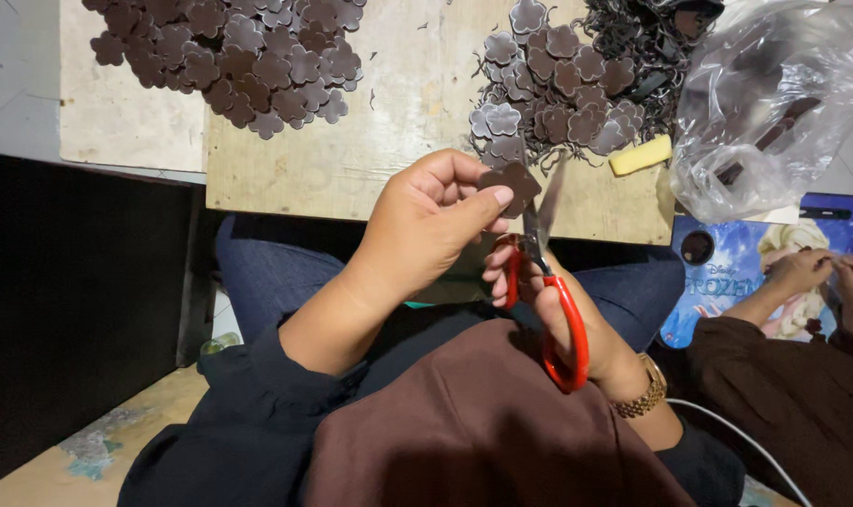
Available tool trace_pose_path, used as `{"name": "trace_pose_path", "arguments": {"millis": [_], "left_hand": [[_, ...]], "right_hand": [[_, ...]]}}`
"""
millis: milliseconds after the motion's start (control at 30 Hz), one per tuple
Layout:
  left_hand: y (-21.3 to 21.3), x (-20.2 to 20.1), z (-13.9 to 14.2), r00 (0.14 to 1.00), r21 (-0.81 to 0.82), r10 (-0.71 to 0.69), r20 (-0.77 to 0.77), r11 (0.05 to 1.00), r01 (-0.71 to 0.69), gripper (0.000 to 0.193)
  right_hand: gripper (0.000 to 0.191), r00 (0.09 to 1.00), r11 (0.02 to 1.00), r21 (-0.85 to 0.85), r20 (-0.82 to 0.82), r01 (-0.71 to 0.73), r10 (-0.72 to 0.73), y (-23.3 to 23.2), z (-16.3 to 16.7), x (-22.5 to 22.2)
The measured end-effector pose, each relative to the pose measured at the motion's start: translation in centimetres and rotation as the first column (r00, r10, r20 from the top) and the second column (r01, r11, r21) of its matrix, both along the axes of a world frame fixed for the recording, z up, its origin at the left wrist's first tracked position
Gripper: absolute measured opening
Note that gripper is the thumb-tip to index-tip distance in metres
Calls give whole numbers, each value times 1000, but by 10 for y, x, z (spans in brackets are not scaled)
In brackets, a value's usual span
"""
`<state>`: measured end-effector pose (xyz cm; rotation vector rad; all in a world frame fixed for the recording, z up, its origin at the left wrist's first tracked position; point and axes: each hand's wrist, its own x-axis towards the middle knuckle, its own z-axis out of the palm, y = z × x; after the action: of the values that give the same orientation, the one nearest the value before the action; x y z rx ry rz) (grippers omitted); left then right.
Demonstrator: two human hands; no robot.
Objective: The person uses red-handled scissors to trim the edges of small, dark brown, flower-shaped craft pieces. They pick up each piece from a pile on a wooden board, trim it, and place it back down. A second person is visible nearby, also working with similar pieces.
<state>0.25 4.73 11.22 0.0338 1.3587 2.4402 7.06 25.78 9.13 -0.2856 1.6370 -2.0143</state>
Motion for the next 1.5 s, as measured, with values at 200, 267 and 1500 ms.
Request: {"name": "trace_pose_path", "arguments": {"millis": [200,267,1500], "left_hand": [[0,2,-3,997,-65,60,-47,996,-63,12],[0,3,-2,997,-33,70,-29,997,-71,13],[19,3,-8,973,-114,215,-84,968,-224,13]], "right_hand": [[91,1000,1000,11,-19,-1,2,-8,-3,0],[91,1000,1000,8,-26,3,-3,-10,-4,0],[70,987,987,1,-3,162,-162,-25,-5,-2]]}}
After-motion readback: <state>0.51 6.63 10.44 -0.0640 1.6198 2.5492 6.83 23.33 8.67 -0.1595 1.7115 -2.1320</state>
